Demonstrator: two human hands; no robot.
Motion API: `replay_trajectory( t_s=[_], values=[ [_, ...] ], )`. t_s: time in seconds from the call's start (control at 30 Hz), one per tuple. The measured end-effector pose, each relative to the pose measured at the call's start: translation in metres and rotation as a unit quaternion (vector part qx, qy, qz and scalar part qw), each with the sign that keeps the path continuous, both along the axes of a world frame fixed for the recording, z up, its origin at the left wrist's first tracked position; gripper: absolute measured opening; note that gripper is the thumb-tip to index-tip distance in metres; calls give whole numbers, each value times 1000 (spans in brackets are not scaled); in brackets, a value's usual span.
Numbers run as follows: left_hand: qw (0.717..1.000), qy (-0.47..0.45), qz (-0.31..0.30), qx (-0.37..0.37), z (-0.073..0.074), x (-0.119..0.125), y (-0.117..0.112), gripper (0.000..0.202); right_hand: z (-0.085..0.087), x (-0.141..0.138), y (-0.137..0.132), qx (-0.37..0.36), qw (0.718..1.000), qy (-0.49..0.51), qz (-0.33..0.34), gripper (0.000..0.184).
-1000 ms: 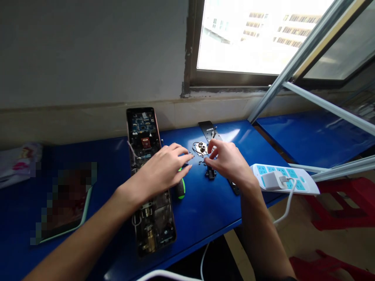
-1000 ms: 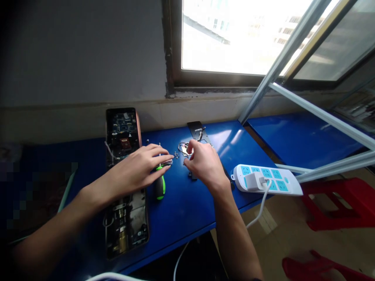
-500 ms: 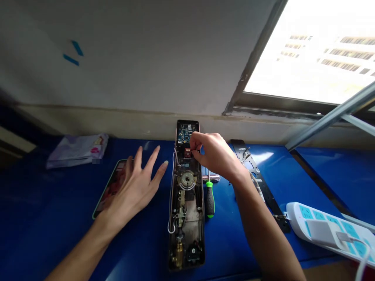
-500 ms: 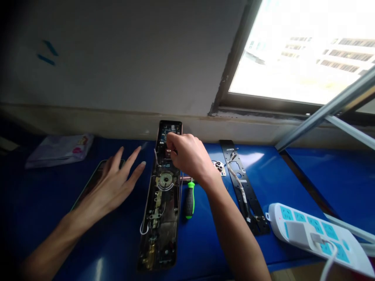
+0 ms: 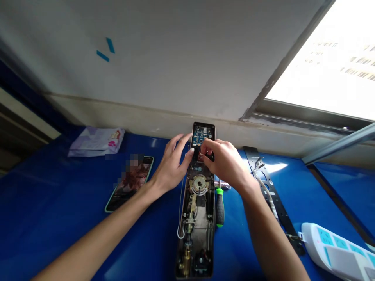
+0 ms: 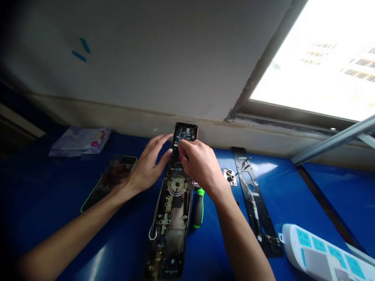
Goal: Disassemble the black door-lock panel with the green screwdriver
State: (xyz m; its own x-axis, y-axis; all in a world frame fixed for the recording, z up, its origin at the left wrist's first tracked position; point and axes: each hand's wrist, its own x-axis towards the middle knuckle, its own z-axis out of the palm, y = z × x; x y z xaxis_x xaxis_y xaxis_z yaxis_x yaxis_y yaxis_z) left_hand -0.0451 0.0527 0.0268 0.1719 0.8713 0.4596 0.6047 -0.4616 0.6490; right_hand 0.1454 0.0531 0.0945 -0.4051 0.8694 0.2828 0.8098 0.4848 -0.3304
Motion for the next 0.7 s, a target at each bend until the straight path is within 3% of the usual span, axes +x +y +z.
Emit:
replay_trajectory(
  t_s=[0.27, 0.7],
  values=[
    [999, -12, -34, 28, 3, 8, 4, 44, -2, -3, 1, 8, 1000, -12, 4, 12],
    [999, -17, -21, 45, 14, 8, 1, 41, 1, -5, 3, 19, 999, -34, 21, 14]
  ],
)
